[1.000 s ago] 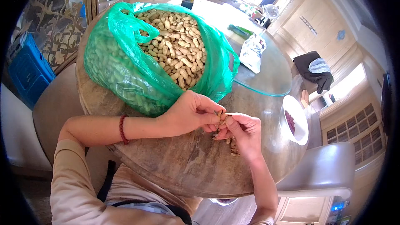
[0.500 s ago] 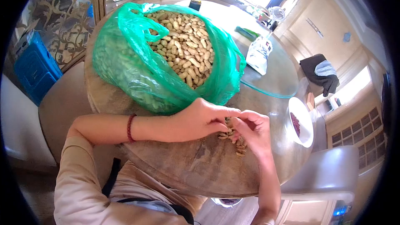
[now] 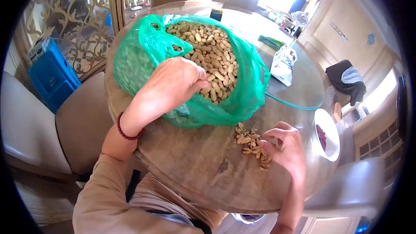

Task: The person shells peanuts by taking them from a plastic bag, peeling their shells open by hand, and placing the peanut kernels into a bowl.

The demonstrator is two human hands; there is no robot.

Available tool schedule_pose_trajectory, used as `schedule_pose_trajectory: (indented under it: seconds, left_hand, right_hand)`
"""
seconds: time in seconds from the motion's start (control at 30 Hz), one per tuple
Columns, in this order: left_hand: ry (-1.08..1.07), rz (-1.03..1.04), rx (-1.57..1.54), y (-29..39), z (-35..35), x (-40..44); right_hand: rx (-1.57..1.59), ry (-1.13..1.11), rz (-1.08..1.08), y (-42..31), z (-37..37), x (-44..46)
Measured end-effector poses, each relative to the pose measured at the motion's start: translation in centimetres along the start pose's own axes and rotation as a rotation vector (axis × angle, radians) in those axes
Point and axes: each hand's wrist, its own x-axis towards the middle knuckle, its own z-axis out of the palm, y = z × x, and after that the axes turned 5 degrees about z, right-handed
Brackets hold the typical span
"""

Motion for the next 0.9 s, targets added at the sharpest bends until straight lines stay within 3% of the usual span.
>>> schedule_pose_trajectory:
  seconds: [0.17, 0.3, 0.37, 0.6, 0.9]
  left_hand:
    - [-0.048, -0.008, -0.285, -0.5, -1.0, -0.4]
    - [-0.061, 0.028, -0.272, -0.5, -1.2, -0.7]
    - [-0.202, 0.115, -0.159, -0.1, -1.2, -0.7]
    - [-0.298, 0.083, 0.13, 2.0, -0.5, -1.2]
    - [-0.248, 0.155, 0.139, 2.3, 0.1, -0.9]
  right_hand:
    - [0.024, 0.093, 0.062, -0.1, 0.4, 0.2]
    - [0.029, 0.125, 0.038, 0.1, 0.6, 0.2]
    - [0.043, 0.136, 0.032, -0.1, 0.6, 0.2]
    - [0.055, 0.133, 0.046, 0.1, 0.7, 0.1]
    - [0.041, 0.162, 0.014, 0.3, 0.9, 0.2]
